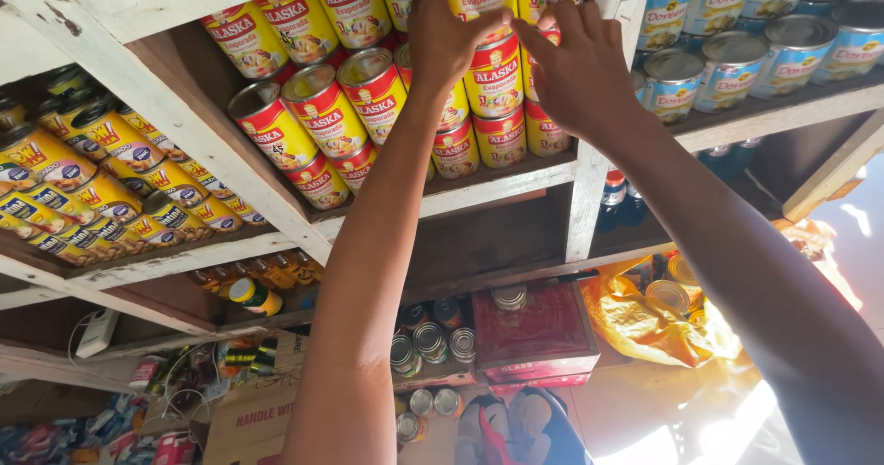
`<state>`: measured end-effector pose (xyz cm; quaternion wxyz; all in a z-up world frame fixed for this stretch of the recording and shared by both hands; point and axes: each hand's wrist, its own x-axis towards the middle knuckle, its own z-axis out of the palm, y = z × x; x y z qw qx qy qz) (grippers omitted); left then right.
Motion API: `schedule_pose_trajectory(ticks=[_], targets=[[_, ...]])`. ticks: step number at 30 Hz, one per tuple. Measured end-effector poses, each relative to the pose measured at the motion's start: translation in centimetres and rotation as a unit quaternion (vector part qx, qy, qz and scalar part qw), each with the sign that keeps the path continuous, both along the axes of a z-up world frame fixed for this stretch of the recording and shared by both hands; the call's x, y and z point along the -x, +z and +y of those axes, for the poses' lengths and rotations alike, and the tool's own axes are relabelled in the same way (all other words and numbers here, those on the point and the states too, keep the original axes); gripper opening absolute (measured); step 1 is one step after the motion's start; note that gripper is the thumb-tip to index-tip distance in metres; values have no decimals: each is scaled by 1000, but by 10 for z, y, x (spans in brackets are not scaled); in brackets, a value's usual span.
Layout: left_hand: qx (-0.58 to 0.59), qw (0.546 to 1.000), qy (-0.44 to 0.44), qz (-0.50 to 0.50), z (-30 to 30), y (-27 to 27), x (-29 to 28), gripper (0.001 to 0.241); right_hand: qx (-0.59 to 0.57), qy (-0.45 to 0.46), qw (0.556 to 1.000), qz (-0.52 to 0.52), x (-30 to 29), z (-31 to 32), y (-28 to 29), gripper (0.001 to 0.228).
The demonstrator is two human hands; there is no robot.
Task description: Wiping canned goods with a cloth and organizing them onto grocery store shelves.
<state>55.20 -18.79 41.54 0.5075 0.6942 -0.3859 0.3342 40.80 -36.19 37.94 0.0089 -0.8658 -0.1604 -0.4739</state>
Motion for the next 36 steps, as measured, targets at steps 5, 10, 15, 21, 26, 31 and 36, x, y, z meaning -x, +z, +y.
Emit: schedule_pose_trajectory(ticks=[5,10,15,21,26,31,36], targets=[[-44,999,-12,27,11,1,-2,83,9,-15,1000,2,-8,-3,-4,59],[-75,995,-46,44,18,-3,-13,84,11,-12,1000,1,-6,-1,-2,60],[-136,988,-41,55,21,0,-16,100,11,-11,1000,4,-9,-6,-7,51],[-170,983,23,70,21,-2,-20,99,9,-8,1000,3,-7,-3,-4,51],[-192,975,26,108,21,-1,-22,93,9,-4,1000,3,-4,-2,-3,51],[-188,980,41,55,23,2,-16,96,-39,23,999,-6,8,-9,-2,46],[-158,983,78,57,21,-8,-18,96,-23,14,998,-58,2,-15,-7,45]])
